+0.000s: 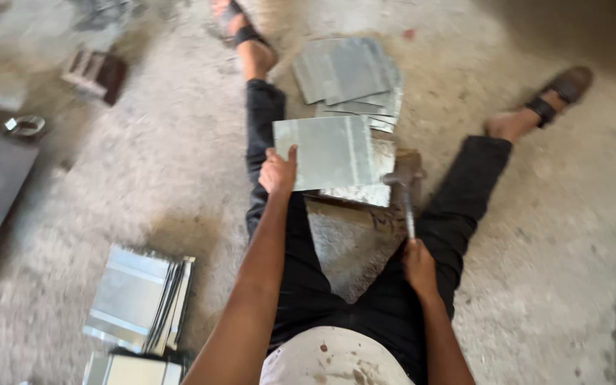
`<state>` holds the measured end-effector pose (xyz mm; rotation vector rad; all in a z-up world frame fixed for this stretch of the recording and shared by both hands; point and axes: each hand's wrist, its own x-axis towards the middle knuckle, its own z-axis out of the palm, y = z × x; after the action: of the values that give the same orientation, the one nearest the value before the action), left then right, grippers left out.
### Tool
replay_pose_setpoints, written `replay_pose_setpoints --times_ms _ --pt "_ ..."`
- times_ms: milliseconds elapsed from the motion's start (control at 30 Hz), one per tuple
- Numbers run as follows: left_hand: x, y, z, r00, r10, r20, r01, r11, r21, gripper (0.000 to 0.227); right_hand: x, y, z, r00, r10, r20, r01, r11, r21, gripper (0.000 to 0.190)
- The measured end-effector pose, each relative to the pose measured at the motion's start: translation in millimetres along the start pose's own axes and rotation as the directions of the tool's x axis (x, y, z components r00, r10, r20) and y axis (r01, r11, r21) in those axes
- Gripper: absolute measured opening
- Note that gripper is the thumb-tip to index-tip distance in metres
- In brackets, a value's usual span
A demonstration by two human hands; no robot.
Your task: The person sits on the floor and uses a hammer to strike a metal sheet placed on a wooden block. They repeatedly hit the sheet, flip it over to work on the other side, and then stack the finished pieces with others nearby.
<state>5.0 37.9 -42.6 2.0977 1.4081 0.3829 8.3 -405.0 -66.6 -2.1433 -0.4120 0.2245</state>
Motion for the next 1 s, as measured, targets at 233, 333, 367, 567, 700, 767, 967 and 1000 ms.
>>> replay_pose_setpoints --times_ms 233,333,367,567,700,767,967,1000 --pt "36 -50 55 0.994 0.008 -0.112 -0.034 0.972 -0.232 0.027 13 3 3 0.819 0.511 0.260 -0.569 0.667 0.481 0.060" --pt "45 -55 57 0.984 0.075 -0.161 -0.113 0.964 -0.241 0.019 15 2 -4 0.773 0.492 0.401 -0.631 0.530 0.567 0.068" --pt "47 -56 58 0.992 0.076 -0.100 -0.105 0.937 -0.332 0.023 10 2 -7 0.784 0.521 0.337 -0.615 0.575 0.540 0.064" --pt "108 42 70 0.973 0.119 -0.196 -0.206 0.830 -0.518 0.021 25 -3 5 0.788 0.524 0.324 -0.610 0.587 0.532 0.062" --pt "152 70 86 0.984 0.172 -0.039 -0.162 0.793 -0.587 0.079 14 -6 6 0.808 0.525 0.268 -0.586 0.664 0.465 0.058" --pt "171 85 86 0.986 0.166 -0.007 -0.145 0.841 -0.521 0.088 15 -16 7 0.781 0.559 0.277 -0.618 0.631 0.469 0.055" --pt "57 -2 71 0.947 0.318 0.042 -0.277 0.877 -0.394 0.078 22 -37 13 0.824 0.530 0.202 -0.565 0.741 0.362 0.046" --pt "27 -16 59 0.965 0.241 0.106 -0.190 0.915 -0.357 0.060 16 -39 13 0.826 0.538 0.168 -0.563 0.774 0.290 0.042"
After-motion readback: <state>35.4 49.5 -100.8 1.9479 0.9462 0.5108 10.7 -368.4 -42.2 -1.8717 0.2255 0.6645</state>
